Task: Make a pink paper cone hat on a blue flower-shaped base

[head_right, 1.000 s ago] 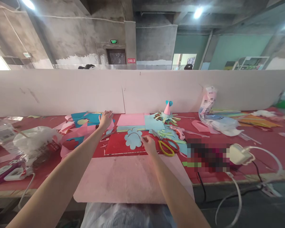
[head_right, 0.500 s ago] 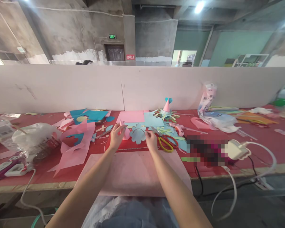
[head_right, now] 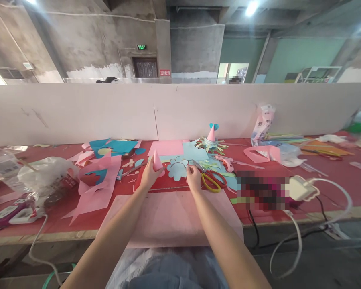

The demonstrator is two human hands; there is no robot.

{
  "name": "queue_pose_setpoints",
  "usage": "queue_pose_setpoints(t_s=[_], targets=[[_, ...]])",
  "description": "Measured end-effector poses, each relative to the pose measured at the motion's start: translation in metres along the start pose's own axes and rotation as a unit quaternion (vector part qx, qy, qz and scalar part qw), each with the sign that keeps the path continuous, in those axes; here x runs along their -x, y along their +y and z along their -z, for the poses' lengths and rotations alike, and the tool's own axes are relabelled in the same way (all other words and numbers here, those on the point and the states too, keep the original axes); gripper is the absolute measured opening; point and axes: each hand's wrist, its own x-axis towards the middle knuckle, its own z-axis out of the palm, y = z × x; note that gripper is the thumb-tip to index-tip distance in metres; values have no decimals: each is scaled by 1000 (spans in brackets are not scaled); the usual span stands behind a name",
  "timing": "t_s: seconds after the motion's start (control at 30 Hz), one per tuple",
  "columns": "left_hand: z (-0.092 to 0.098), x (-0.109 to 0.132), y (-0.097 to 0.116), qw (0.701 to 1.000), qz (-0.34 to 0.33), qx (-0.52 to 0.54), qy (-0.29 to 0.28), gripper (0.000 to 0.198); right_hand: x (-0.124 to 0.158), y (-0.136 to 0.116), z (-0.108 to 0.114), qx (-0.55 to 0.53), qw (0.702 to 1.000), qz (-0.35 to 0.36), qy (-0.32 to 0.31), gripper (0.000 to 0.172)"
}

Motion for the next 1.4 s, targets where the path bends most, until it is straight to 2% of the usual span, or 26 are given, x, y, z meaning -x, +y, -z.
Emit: queue_pose_setpoints(t_s=[0.1,0.17,0.23,0.3,0.4,0.53,0.67,0.8,1.0,1.1,1.23,1.27,1.4], targets=[[2,-4,-4,994,21,104,33,61,-1,3,-1,38,999,0,-7,31],[4,-6,-3,980,0,191,60,52,-2,5,-2,72,997,16,-14,29],[6,-6,0,965,-23,252,61,51,-3,7,-3,93,994,43,-33,26],[3,-4,2,960,-32,278,35,55,-3,7,-4,101,990,69,-67,23],[-5,2,5,959,-35,278,-41,64,-3,7,-4,124,982,91,-106,24],[-14,10,5,959,-46,249,-128,68,-2,6,-5,190,973,96,-88,27],[-16,11,5,966,-37,206,-153,64,-1,9,-8,223,966,119,-59,26],[-18,9,3,962,-50,209,-169,65,-2,14,-11,222,965,134,-49,27],[-19,9,1,940,-50,256,-219,85,-5,18,-11,208,965,157,-37,23],[-12,3,-2,943,-49,266,-193,79,-6,18,-10,186,968,166,-10,21],[-3,-12,-19,969,-32,227,-87,46,-5,14,-7,152,977,151,-5,20],[-3,-15,-25,976,-24,204,-75,38,-4,13,-7,151,978,144,-9,20],[-7,-18,-40,981,-29,158,-109,24,-2,12,-5,169,979,110,-31,20]])
